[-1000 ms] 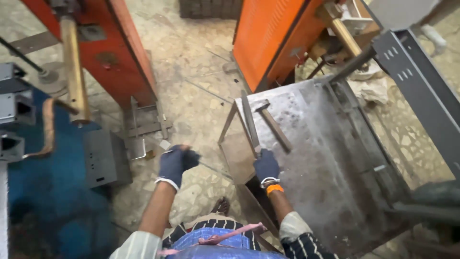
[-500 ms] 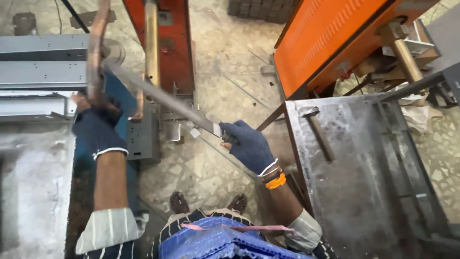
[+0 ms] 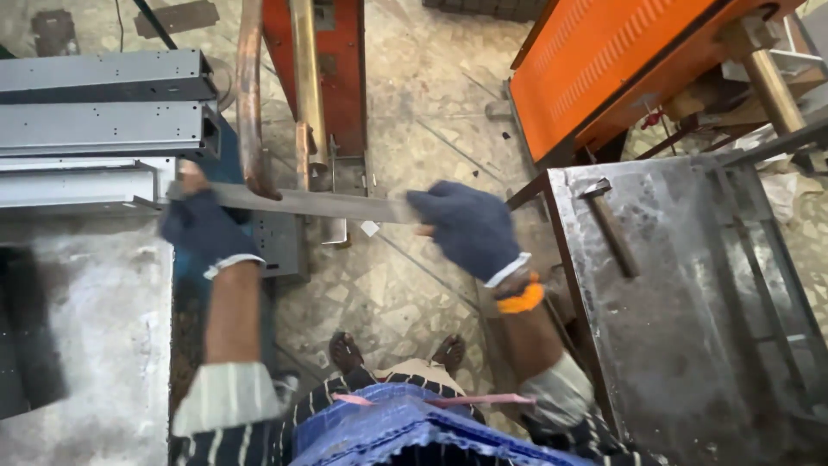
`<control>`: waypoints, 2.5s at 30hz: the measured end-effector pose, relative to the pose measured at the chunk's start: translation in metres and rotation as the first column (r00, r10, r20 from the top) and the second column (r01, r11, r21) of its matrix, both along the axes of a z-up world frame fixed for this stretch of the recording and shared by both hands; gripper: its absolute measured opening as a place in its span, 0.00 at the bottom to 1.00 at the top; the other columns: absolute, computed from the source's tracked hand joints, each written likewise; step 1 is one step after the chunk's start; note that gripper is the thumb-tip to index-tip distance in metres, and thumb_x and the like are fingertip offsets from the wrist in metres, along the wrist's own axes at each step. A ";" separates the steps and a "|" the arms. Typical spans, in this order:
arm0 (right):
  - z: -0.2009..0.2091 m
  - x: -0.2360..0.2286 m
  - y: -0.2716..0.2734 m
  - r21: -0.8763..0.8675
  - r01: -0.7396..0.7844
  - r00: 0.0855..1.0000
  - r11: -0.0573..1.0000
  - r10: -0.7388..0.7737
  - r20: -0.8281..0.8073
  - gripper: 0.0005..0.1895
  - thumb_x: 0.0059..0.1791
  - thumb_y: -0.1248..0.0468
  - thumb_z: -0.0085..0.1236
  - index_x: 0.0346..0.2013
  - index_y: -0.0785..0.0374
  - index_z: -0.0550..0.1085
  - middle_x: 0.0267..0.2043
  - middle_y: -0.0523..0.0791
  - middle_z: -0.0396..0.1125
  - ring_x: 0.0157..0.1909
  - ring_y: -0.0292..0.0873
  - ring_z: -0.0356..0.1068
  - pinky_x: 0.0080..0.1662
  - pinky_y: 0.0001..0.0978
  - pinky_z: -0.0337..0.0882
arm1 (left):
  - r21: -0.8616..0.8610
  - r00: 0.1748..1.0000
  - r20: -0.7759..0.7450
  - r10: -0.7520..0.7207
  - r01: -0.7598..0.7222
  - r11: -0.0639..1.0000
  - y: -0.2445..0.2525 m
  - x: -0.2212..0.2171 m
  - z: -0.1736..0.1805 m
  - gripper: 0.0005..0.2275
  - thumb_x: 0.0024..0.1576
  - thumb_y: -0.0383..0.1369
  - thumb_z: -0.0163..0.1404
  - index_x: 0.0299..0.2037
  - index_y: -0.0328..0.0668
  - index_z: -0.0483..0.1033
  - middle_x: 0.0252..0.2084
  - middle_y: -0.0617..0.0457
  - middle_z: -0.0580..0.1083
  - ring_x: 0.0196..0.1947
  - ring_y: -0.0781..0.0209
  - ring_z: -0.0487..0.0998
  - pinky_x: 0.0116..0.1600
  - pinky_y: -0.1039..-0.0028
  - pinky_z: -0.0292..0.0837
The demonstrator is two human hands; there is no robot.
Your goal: The person assembles a metal frame by inserting a small metal piece into a larger metal profile and securing it with a hammer. They repeat this process for multiple frames, stacking the completed assemblies on a nearby table.
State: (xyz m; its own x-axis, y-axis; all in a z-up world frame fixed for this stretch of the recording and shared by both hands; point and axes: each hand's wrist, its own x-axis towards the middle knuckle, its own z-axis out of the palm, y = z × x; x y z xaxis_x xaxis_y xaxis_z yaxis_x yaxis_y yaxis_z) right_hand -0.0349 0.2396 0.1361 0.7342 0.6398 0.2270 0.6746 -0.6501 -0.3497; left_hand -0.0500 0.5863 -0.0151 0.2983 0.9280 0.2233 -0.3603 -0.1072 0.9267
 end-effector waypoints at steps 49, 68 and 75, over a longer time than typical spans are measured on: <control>0.012 -0.012 0.008 0.115 0.124 0.992 0.986 -0.122 -0.025 0.21 0.37 0.59 0.67 0.45 0.51 0.81 0.36 0.43 0.74 0.37 0.46 0.76 0.37 0.36 0.74 | -0.058 0.897 -0.278 -0.344 0.342 0.938 -0.017 -0.052 0.048 0.12 0.63 0.43 0.56 0.36 0.44 0.81 0.30 0.60 0.75 0.28 0.73 0.72 0.32 0.77 0.70; 0.058 -0.001 -0.022 0.232 0.097 0.992 0.968 -0.074 -0.105 0.16 0.42 0.65 0.70 0.44 0.60 0.82 0.37 0.47 0.77 0.34 0.38 0.78 0.38 0.32 0.78 | -0.188 0.901 0.047 -0.432 0.433 0.882 -0.031 -0.044 0.103 0.09 0.62 0.35 0.60 0.40 0.37 0.76 0.30 0.52 0.75 0.23 0.60 0.74 0.28 0.67 0.73; 0.052 -0.009 0.060 0.228 -0.047 0.988 0.973 0.012 0.153 0.12 0.42 0.62 0.72 0.40 0.57 0.83 0.34 0.43 0.79 0.31 0.40 0.78 0.35 0.32 0.74 | -0.330 0.959 0.152 -0.239 0.278 0.902 0.045 -0.043 0.091 0.11 0.62 0.36 0.59 0.39 0.32 0.81 0.29 0.48 0.81 0.20 0.59 0.78 0.20 0.70 0.63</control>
